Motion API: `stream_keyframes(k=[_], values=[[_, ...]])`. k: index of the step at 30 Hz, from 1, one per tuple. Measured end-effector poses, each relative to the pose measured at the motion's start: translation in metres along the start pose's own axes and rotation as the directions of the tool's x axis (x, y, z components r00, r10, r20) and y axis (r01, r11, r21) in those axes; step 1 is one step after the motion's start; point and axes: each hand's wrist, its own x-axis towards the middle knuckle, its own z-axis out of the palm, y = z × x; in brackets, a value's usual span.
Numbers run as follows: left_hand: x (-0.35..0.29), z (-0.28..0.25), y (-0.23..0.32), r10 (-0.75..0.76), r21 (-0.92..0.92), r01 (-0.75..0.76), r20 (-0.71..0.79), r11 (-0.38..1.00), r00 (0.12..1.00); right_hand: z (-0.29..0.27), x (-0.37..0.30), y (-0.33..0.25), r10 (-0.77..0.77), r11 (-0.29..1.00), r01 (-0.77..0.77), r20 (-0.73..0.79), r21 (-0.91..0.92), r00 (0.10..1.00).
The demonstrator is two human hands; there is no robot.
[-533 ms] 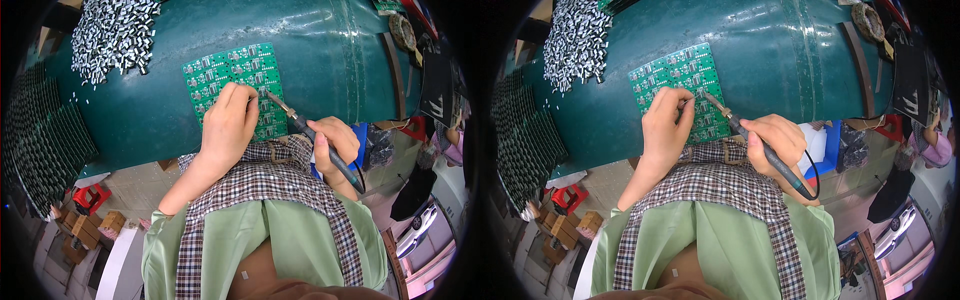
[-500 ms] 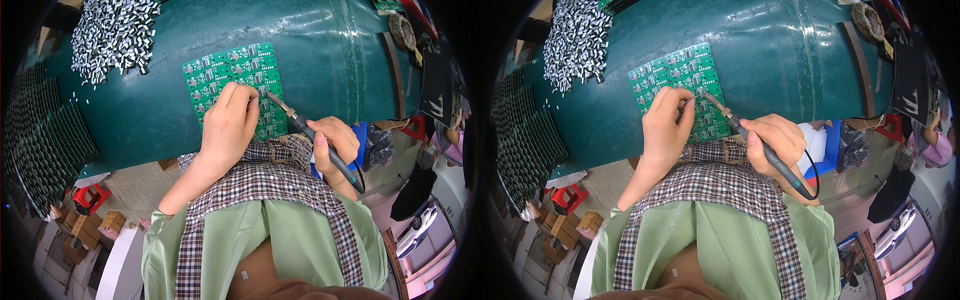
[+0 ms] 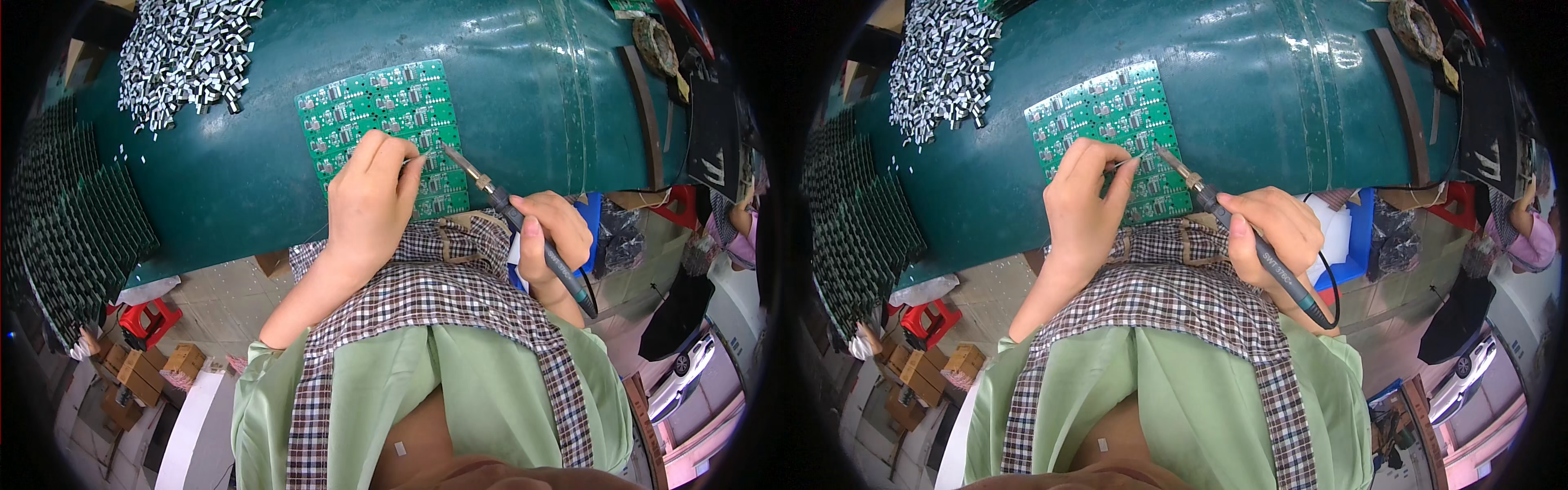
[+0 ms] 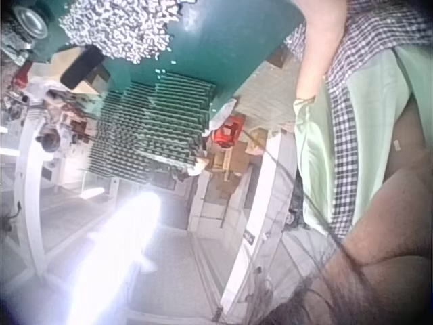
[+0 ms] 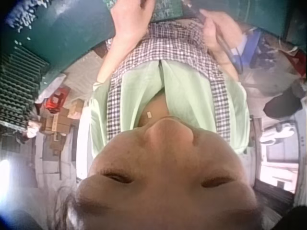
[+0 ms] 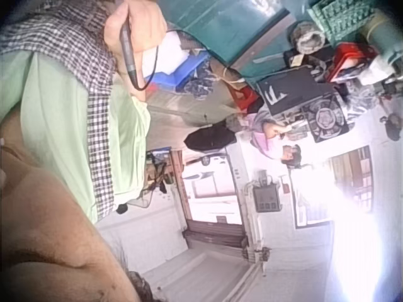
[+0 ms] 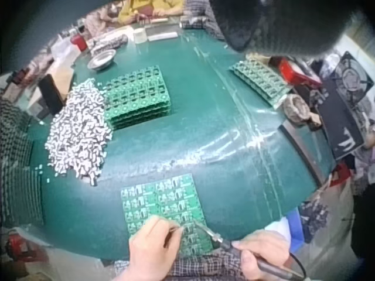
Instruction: The person solders electronic components onto circuit boards using a soldering iron, stacks the finished boards on the workbench, and picks up new boards to solder.
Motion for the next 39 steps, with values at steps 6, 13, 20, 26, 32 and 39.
stream_keyframes(k=[6, 13, 20, 26, 32, 39], values=[[0.0, 0.003, -0.003, 0.018, -0.001, -0.018, -0.017, 1.0, 1.0, 0.004, -0.001, -0.001, 0.023, 1.0, -0.023, 0.036, -0.013, 0.999], [-0.003, 0.002, -0.004, 0.037, 0.091, -0.035, -0.021, 0.995, 0.999, 0.006, 0.001, -0.004, 0.031, 0.999, -0.03, 0.041, -0.033, 0.999], [-0.008, -0.003, -0.002, -0.034, 0.032, 0.034, -0.001, 0.999, 0.999, 0.004, -0.001, -0.005, 0.019, 0.999, -0.018, 0.029, -0.042, 0.999], [-0.011, -0.005, -0.003, -0.003, 0.035, 0.004, -0.017, 0.999, 1.0, 0.005, 0.0, -0.002, -0.045, 0.997, 0.048, 0.039, -0.061, 0.998], [-0.011, -0.007, 0.0, -0.036, -0.001, 0.036, -0.006, 0.999, 0.999, 0.001, 0.004, -0.006, 0.024, 0.999, -0.025, -0.028, -0.038, 0.999], [-0.01, -0.007, -0.003, -0.016, -0.021, 0.016, -0.035, 1.0, 0.999, -0.002, 0.004, -0.008, 0.134, 0.991, -0.135, 0.057, 0.02, 0.989]])
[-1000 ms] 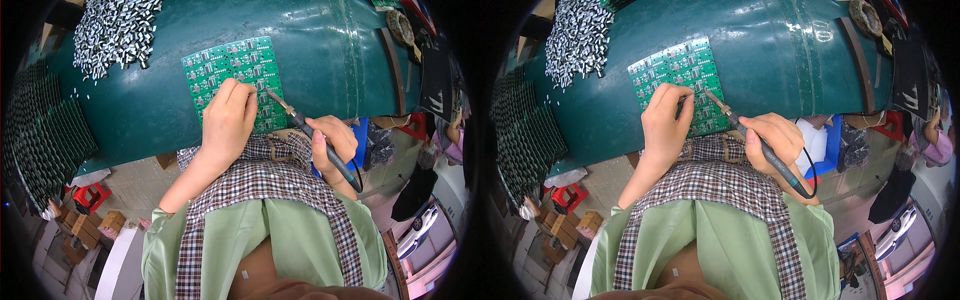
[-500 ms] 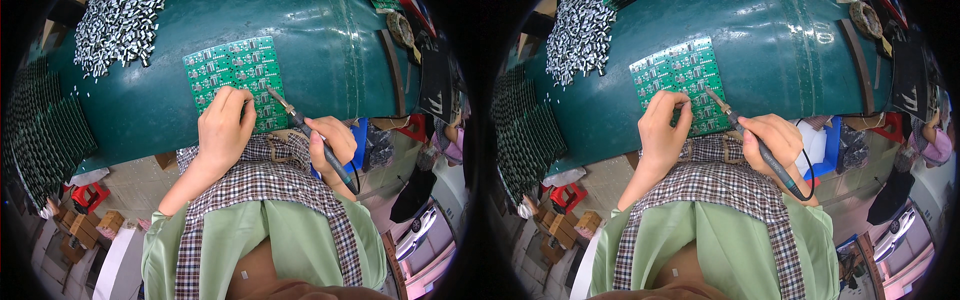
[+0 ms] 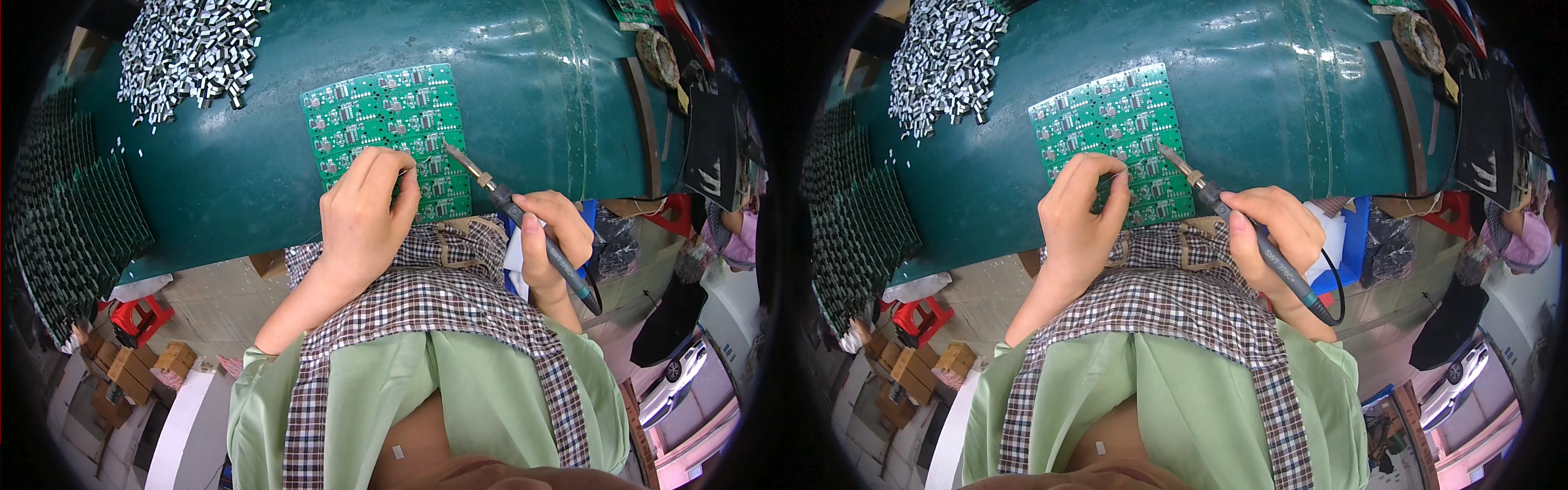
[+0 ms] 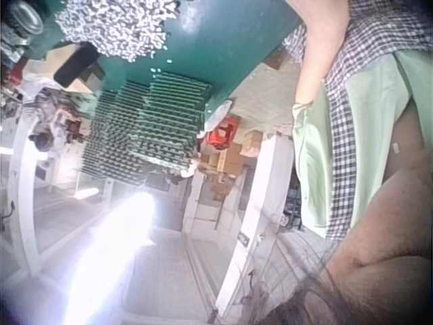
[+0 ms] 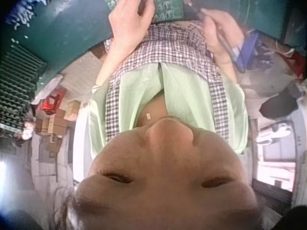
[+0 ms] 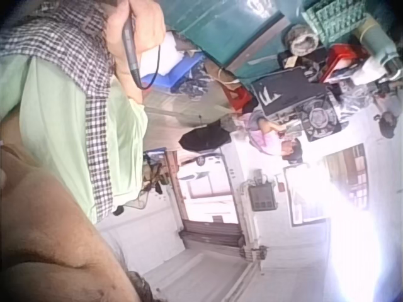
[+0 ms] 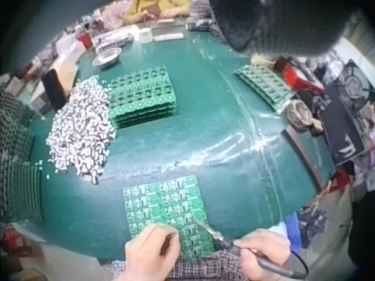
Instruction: The person solders electronic components onto circuit boards using a soldering iron, stacks the finished boards on the workbench, and picks up new boards to solder.
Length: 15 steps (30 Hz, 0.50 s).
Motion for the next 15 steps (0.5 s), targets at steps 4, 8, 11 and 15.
stream_keyframes(k=[4, 8, 11, 15], values=[[0.0, 0.0, -0.001, 0.002, -0.008, -0.002, 0.009, 1.0, 1.0, 0.002, 0.001, 0.001, -0.006, 1.0, 0.006, 0.016, 0.0, 1.0], [0.0, -0.001, 0.001, 0.013, -0.03, -0.012, 0.02, 0.999, 1.0, 0.001, 0.002, -0.002, -0.019, 1.0, 0.019, 0.027, -0.006, 0.999], [-0.001, 0.002, -0.003, 0.085, -0.038, -0.084, 0.012, 0.996, 0.996, -0.002, -0.001, -0.007, -0.003, 0.998, 0.001, -0.029, -0.062, 1.0], [-0.004, 0.003, -0.001, 0.105, -0.017, -0.105, -0.003, 0.994, 0.994, -0.006, -0.011, -0.003, -0.015, 0.999, 0.014, -0.027, -0.031, 1.0]])
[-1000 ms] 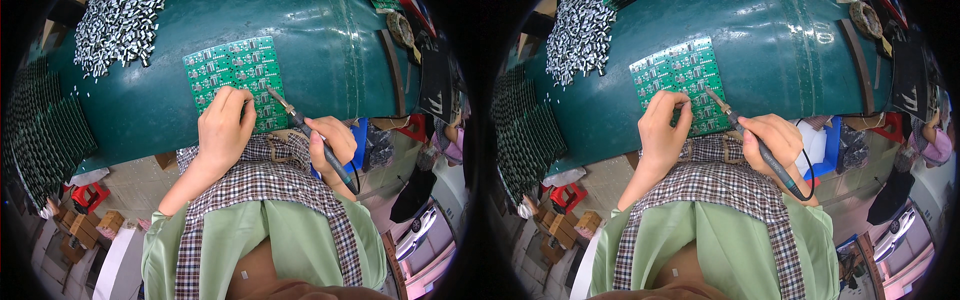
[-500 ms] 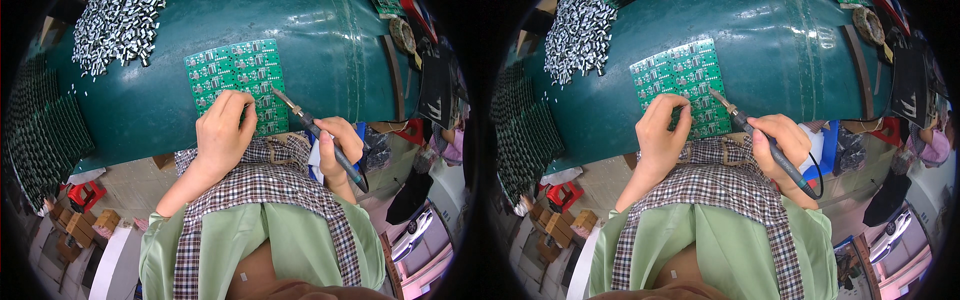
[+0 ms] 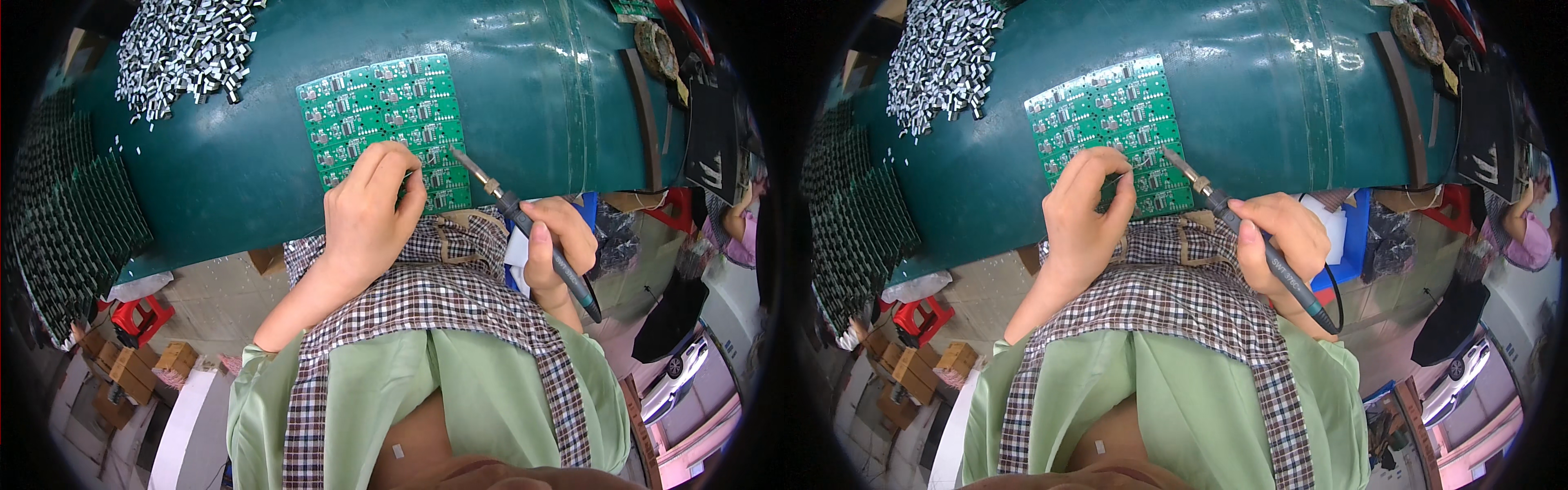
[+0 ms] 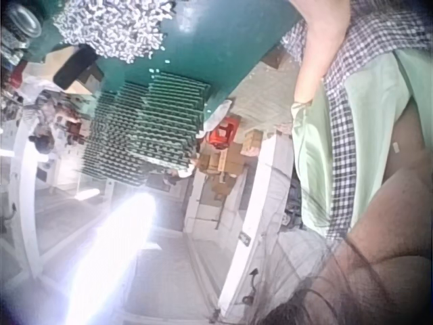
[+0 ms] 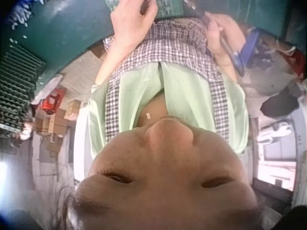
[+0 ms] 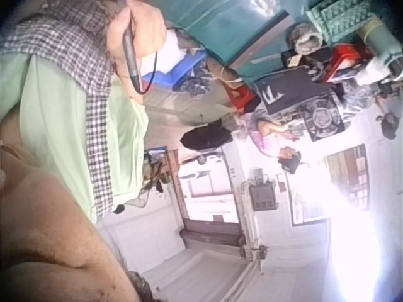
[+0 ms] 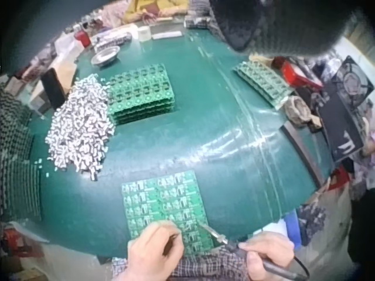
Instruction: The person solders electronic components onto circuit boards using a soldering iron, stacks the finished boards on the workbench, and picks up new boards to solder.
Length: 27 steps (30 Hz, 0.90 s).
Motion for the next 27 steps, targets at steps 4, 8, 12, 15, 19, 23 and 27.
stream_keyframes(k=[4, 8, 12, 15, 19, 23, 27], values=[[0.0003, 0.0031, -0.0006, -0.017, 0.012, 0.017, 0.007, 1.0, 1.0, 0.0015, -0.0036, 0.0013, -0.042, 0.999, 0.042, 0.009, 0.004, 0.999], [0.0004, 0.0027, 0.006, -0.102, -0.002, 0.102, 0.032, 0.995, 0.994, 0.0051, -0.0031, 0.003, -0.054, 0.999, 0.054, 0.0, 0.011, 0.999], [0.001, 0.0042, 0.0067, -0.109, 0.009, 0.109, 0.036, 0.994, 0.993, 0.0057, -0.0024, 0.0036, -0.066, 0.998, 0.066, 0.02, 0.002, 0.998], [0.0006, 0.0056, 0.0058, -0.094, 0.021, 0.093, 0.025, 0.995, 0.995, 0.0062, -0.0026, 0.003, -0.064, 0.998, 0.064, 0.026, 0.006, 0.998], [0.001, 0.0059, 0.0081, -0.138, 0.02, 0.137, 0.047, 0.99, 0.989, 0.0069, -0.0028, 0.003, -0.067, 0.998, 0.067, 0.022, 0.01, 0.997], [0.0007, 0.0068, 0.007, -0.102, 0.04, 0.101, 0.04, 0.994, 0.994, 0.0077, -0.0049, 0.0043, -0.078, 0.997, 0.078, 0.017, 0.018, 0.997], [0.0004, 0.0073, 0.0074, -0.099, 0.049, 0.097, 0.047, 0.994, 0.994, 0.0083, -0.0072, 0.0041, -0.089, 0.996, 0.089, 0.017, 0.011, 0.996]])
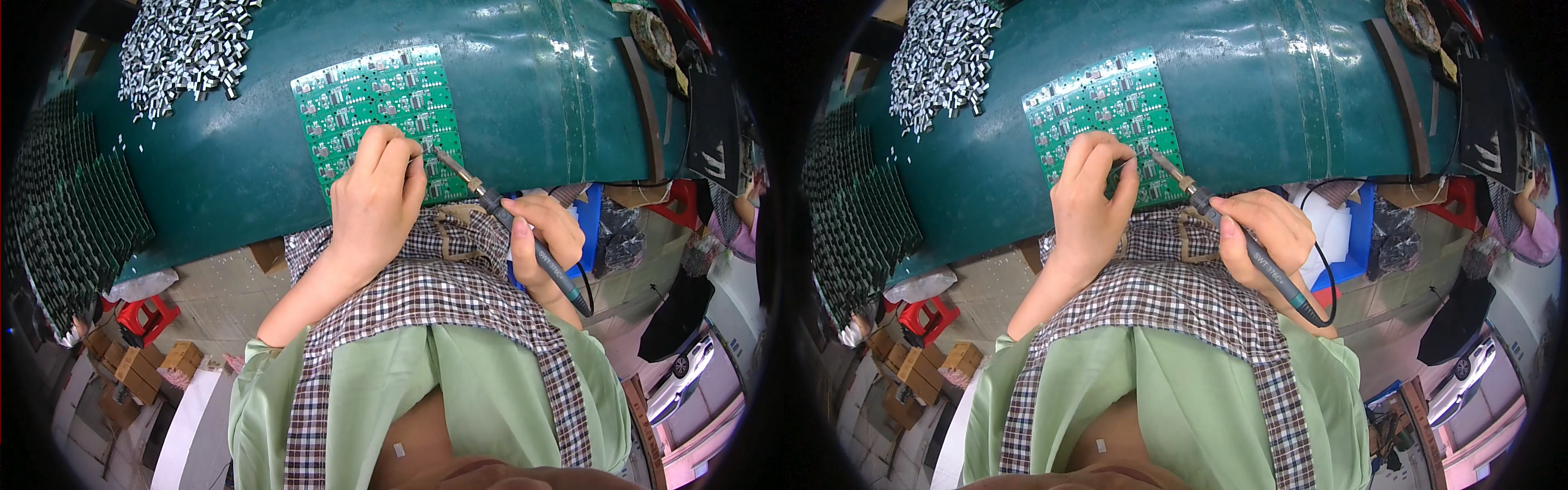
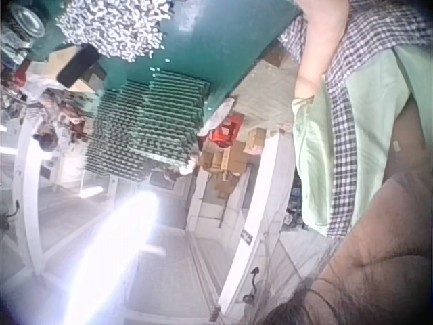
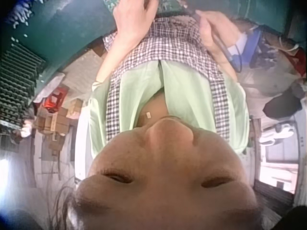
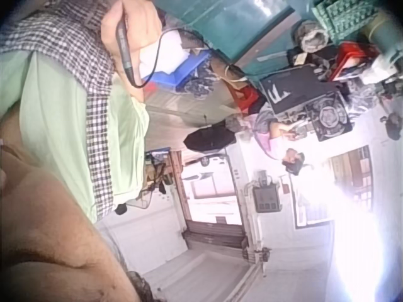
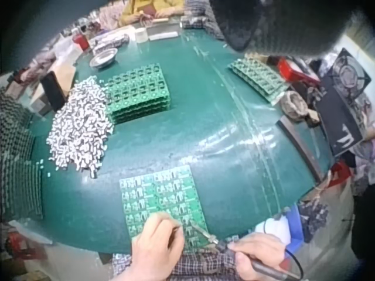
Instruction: The person solders electronic components onto circuit boards using a soldering iron, stacks the finished boards on the workbench, and picks up new boards to solder.
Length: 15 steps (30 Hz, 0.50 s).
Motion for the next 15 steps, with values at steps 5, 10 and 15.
stream_keyframes(k=[5, 10, 15], values=[[-0.0007, 0.0017, -0.0023, 0.042, 0.031, -0.041, -0.019, 0.999, 0.999, -0.0003, -0.0022, -0.0003, -0.012, 1.0, 0.012, -0.013, -0.012, 1.0], [0.0001, 0.0002, -0.0013, 0.009, -0.006, -0.009, -0.014, 1.0, 1.0, -0.0004, 0.0012, -0.0027, 0.04, 0.999, -0.041, -0.013, -0.016, 0.999], [0.0003, 0.0024, -0.0018, 0.012, 0.007, -0.012, 0.004, 1.0, 1.0, 0.0012, 0.0026, -0.0043, 0.049, 0.999, -0.049, -0.009, -0.009, 0.999]])
